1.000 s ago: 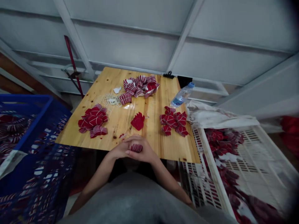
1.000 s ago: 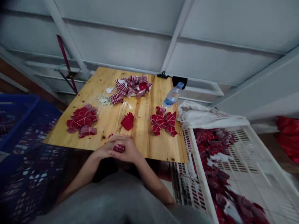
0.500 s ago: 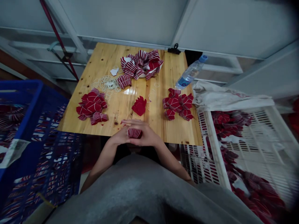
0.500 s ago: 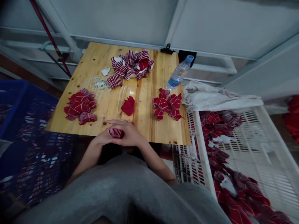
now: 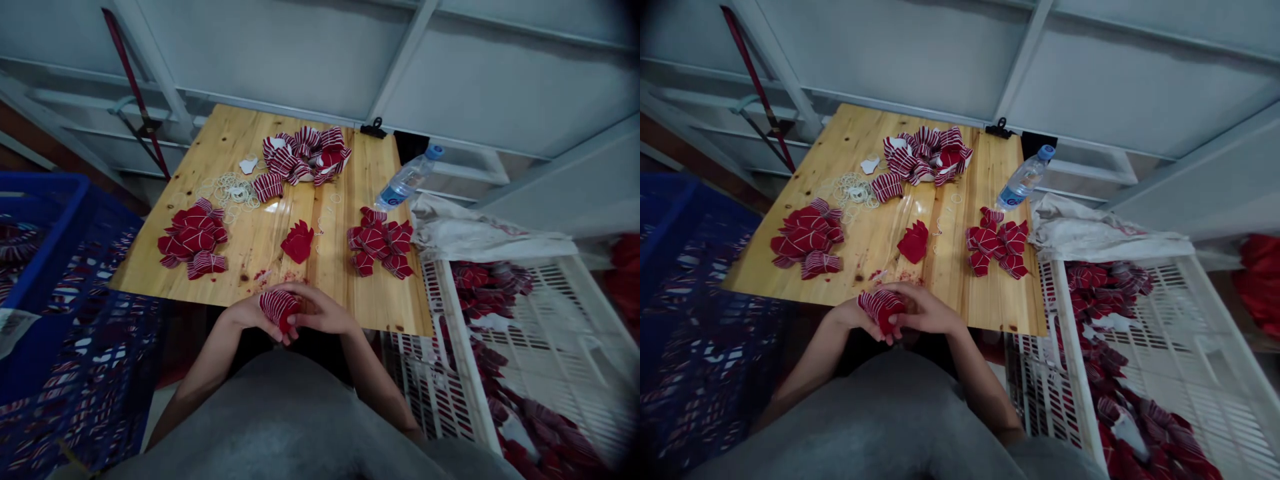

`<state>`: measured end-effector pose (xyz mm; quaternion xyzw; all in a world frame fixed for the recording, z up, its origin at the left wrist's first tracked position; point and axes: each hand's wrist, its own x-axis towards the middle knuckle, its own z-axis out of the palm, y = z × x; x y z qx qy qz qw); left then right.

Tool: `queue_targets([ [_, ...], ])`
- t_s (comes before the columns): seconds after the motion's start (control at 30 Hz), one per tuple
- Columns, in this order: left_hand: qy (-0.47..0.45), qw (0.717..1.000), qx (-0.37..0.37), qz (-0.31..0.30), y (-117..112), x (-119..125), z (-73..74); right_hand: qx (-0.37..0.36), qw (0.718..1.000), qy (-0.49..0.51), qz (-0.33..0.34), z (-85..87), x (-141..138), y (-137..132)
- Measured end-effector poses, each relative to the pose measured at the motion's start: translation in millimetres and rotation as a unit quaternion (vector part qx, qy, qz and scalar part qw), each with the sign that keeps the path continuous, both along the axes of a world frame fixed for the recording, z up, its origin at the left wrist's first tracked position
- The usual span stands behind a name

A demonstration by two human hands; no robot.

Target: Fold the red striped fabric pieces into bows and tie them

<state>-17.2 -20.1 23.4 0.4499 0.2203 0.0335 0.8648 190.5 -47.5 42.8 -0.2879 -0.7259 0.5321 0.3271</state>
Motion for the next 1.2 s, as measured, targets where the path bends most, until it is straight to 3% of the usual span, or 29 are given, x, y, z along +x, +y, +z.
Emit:
queue_targets([
  [0.1, 0.004, 1.000, 0.011, 0.019, 4, -1, -1.6, -0.017, 0.996, 0.017, -0.086, -10.3, -2, -6],
  [0.17, 0.024, 0.991, 0.066, 0.111, 5, 1, -0.9, -0.019, 0.985, 0.027, -0.168, -18.3, -5, -7],
  [0.27, 0.048, 0.950, 0.154, 0.269, 4, 8, 3.0, -0.018, 0.957, 0.018, -0.288, -26.0, -8, -6],
  [0.33, 0.061, 0.932, 0.178, 0.309, 2, 14, 5.5, -0.005, 0.945, 0.010, -0.327, -26.6, -9, -4],
  [0.43, 0.093, 0.919, 0.172, 0.343, 1, 20, 3.5, 0.017, 0.941, 0.001, -0.339, -24.5, -15, -4],
  [0.63, 0.065, 0.896, 0.066, 0.434, 2, 23, -17.9, 0.073, 0.915, -0.021, -0.397, -25.5, -30, -8],
  [0.7, 0.071, 0.875, 0.062, 0.475, 5, 23, -20.8, 0.109, 0.934, -0.056, -0.336, -20.1, -21, 1],
  [0.77, 0.089, 0.849, 0.060, 0.517, 9, 22, -19.7, 0.134, 0.957, -0.112, -0.230, -8.7, -1, 22],
  [0.8, 0.098, 0.841, 0.059, 0.530, 11, 20, -18.2, 0.137, 0.955, -0.154, -0.212, -1.7, 11, 37],
  [0.83, 0.105, 0.836, 0.060, 0.535, 12, 18, -16.6, 0.131, 0.934, -0.230, -0.239, 5.2, 23, 53],
  [0.9, 0.115, 0.836, 0.074, 0.531, 14, 13, -13.9, 0.105, 0.843, -0.443, -0.288, 16.4, 43, 89],
  [0.93, 0.117, 0.838, 0.083, 0.527, 14, 11, -13.2, 0.093, 0.819, -0.482, -0.298, 19.6, 50, 106],
  [1.07, 0.116, 0.846, 0.101, 0.510, 8, 8, -15.6, 0.055, 0.765, -0.563, -0.307, 14.3, 49, 154],
  [1.2, 0.104, 0.843, 0.122, 0.514, 2, 7, -19.4, 0.043, 0.747, -0.593, -0.299, -2.0, 34, 166],
])
